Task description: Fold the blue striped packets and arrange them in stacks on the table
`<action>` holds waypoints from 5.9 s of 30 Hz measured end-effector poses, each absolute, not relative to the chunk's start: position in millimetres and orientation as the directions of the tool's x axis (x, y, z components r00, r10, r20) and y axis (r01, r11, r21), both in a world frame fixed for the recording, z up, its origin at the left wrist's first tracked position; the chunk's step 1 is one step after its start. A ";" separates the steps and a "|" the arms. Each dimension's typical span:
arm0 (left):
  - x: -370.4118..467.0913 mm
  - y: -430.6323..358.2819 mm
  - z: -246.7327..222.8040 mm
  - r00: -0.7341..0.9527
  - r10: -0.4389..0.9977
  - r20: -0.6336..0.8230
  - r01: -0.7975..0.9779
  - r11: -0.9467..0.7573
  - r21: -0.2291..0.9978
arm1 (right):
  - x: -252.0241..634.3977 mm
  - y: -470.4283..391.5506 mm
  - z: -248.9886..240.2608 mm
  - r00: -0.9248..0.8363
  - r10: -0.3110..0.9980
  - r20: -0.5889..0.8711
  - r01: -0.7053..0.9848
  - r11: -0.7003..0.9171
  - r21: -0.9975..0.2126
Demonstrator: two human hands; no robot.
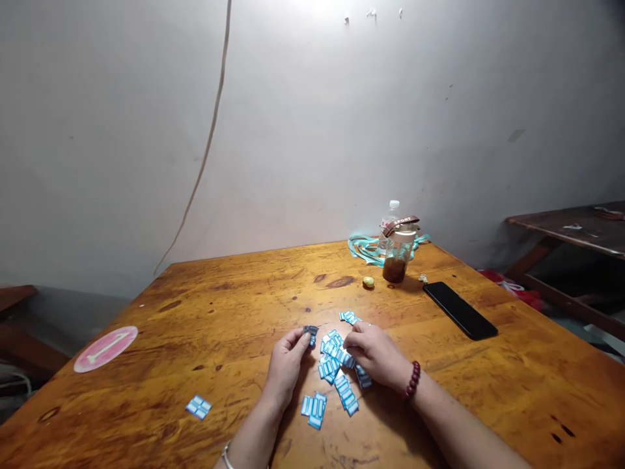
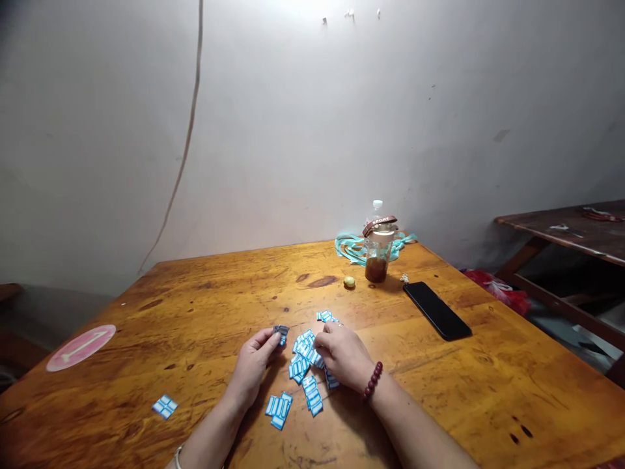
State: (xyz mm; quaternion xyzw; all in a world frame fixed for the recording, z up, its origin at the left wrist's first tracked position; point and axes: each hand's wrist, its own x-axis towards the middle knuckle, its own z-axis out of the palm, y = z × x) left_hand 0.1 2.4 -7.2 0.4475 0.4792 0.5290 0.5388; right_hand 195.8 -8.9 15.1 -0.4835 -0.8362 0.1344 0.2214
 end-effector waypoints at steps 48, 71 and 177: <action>21.2 -17.7 -2.0 0.330 0.911 -0.247 -0.371 0.365 0.854 | 160.9 -14.6 1.1 -0.129 0.952 0.279 0.193 0.300 -0.934; 15.7 -24.4 2.4 0.535 0.807 -0.250 -0.502 0.542 0.674 | 161.9 -16.8 6.8 -0.199 0.957 0.213 -0.025 0.213 -0.977; 5.6 -3.3 -1.1 0.078 0.993 -0.093 -0.161 0.105 0.981 | 209.8 24.7 -15.5 -0.037 0.935 0.353 0.858 0.211 -0.468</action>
